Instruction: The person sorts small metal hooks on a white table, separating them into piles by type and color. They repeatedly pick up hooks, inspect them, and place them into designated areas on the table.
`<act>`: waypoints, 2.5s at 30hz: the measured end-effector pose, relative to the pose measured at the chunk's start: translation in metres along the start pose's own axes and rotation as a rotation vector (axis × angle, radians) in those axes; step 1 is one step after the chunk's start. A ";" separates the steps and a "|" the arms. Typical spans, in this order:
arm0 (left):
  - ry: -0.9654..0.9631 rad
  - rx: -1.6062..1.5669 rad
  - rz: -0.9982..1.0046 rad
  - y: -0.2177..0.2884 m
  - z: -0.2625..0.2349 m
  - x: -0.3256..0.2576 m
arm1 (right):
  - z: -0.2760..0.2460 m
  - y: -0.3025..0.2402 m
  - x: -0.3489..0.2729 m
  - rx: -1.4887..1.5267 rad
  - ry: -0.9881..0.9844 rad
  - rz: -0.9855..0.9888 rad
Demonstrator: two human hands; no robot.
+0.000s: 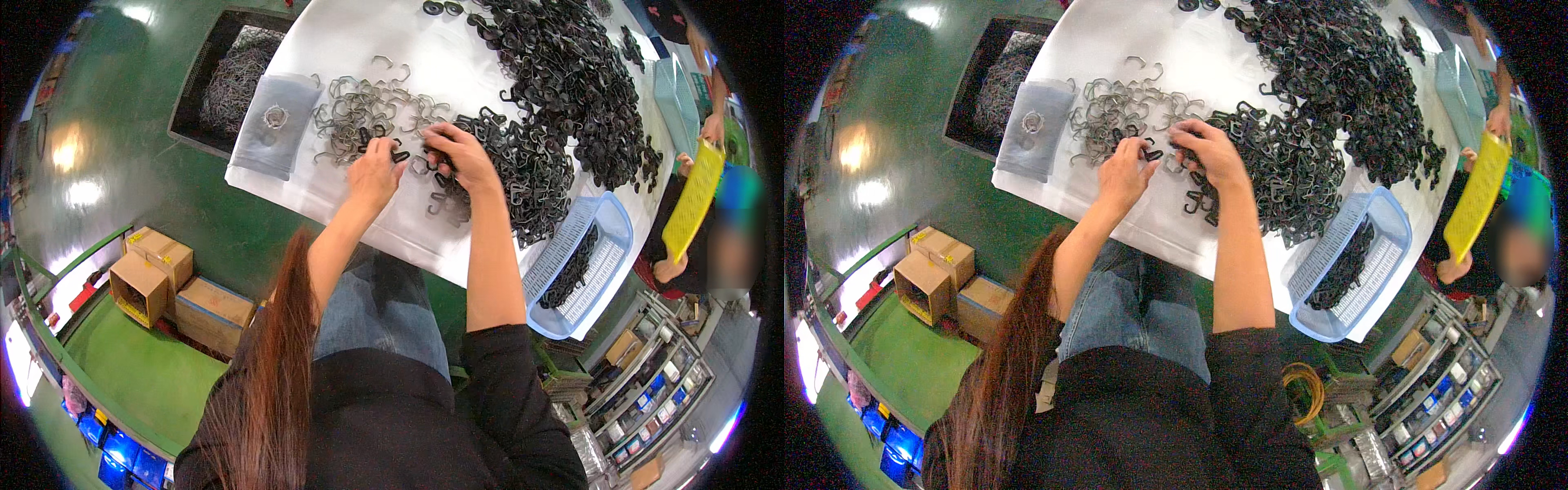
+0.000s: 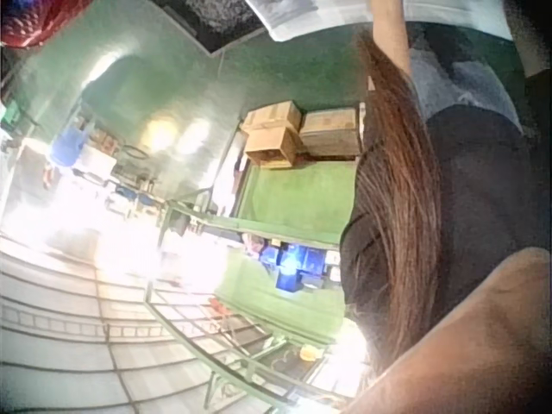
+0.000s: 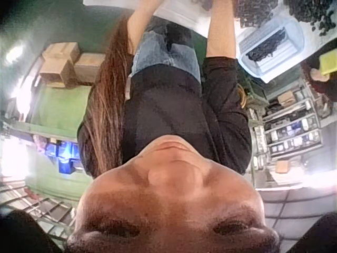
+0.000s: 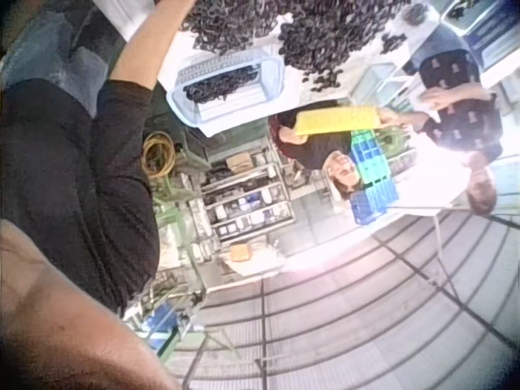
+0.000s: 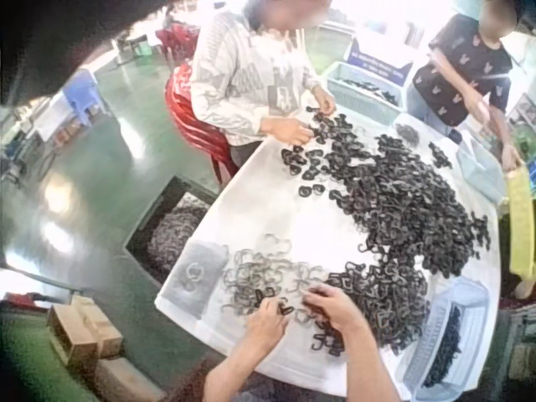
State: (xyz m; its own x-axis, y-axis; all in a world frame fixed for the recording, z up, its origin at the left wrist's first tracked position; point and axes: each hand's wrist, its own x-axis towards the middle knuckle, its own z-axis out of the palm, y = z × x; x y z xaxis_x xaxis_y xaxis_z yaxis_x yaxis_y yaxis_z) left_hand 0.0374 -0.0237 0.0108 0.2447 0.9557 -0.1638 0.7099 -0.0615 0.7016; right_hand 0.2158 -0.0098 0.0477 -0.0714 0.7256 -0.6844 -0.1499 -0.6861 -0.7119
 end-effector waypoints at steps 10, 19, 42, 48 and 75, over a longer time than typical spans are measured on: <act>0.142 0.182 0.099 -0.022 -0.029 0.021 | 0.022 -0.007 0.038 -0.602 0.199 -0.231; 0.157 0.158 0.244 -0.024 -0.051 0.041 | 0.028 0.025 0.011 -0.822 0.268 -0.121; -0.042 0.291 -0.070 -0.024 -0.032 -0.013 | 0.045 0.032 0.015 -1.294 0.317 -0.170; -0.080 0.311 -0.087 -0.026 -0.031 0.001 | 0.037 0.034 0.006 -1.173 0.310 -0.208; -0.244 -0.558 0.336 0.293 0.169 -0.124 | -0.243 0.159 -0.298 -0.779 1.299 0.225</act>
State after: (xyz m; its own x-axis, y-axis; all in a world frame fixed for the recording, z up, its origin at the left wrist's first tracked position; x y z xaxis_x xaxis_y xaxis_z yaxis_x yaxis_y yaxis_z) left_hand 0.3266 -0.2092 0.1193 0.5797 0.8146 0.0193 0.1398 -0.1228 0.9825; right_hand 0.4533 -0.3477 0.1006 0.9263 0.3449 -0.1518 0.3135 -0.9289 -0.1973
